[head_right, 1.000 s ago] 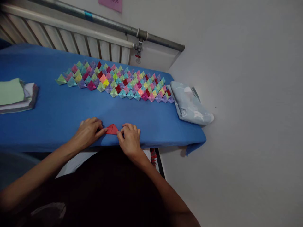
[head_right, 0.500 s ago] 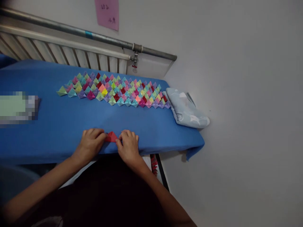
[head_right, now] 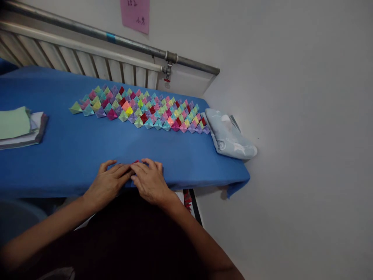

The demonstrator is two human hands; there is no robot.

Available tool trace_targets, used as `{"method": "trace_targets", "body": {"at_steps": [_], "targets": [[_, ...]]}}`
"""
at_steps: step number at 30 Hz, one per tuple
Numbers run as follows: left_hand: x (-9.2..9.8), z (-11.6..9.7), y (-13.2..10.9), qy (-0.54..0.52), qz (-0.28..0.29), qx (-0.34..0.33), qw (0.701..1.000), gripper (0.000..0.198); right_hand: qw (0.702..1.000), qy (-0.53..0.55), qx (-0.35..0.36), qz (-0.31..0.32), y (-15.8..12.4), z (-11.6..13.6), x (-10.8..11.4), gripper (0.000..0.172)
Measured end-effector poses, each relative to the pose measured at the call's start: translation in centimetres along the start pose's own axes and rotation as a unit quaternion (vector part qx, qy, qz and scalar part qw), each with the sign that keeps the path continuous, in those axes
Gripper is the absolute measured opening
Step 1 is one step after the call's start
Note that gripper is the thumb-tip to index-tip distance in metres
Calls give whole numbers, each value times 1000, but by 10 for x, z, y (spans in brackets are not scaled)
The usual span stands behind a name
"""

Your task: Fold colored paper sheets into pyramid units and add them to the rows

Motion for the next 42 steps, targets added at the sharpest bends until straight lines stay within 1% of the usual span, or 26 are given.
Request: {"method": "trace_targets", "body": {"at_steps": [3,5,10,14,19,22,25,28,32,36,40,42], "targets": [[-2,0,-1,7,12,0,1000,47,999,-33,-11,31,1,-1,-4,42],[-3,-2,-3,17,12,-2,1000,46,998,-51,-22,38,0,-3,-6,43],[-4,-4,-9,3,9,19,1000,47,997,-69,-36,29,-4,-5,-9,43],[-4,-5,-18,-11,-11,33,999,49,996,-77,-37,28,-5,-6,-11,43],[-4,-2,-33,1,-24,54,998,49,996,-73,-30,32,-5,-7,-11,44],[1,2,-38,4,-29,57,998,48,996,-78,-29,34,-5,-7,-11,45],[9,5,-35,11,-43,52,998,45,995,-84,-29,42,-5,-7,-12,47],[15,4,-23,7,-47,34,998,40,996,-82,-25,38,-5,-7,-13,49],[6,-2,-12,-9,-4,-3,1000,39,995,-85,-20,40,-5,-8,-14,50],[-1,-3,-13,5,20,4,1000,42,994,-96,-15,46,-6,-7,-14,53],[1,-3,-13,5,31,19,999,46,992,-114,-24,56,-7,-8,-14,56],[2,-4,-12,18,36,15,999,46,990,-128,-19,62,-8,-8,-15,58]]}}
Point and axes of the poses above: each hand's wrist, its own y-axis towards the middle knuckle, its own x-axis out of the back of the hand, z = x × y, the point moved 5 cm from there along y, towards the middle knuckle, and after that the axes turned 4 degrees about z, right-handed, at the moved point
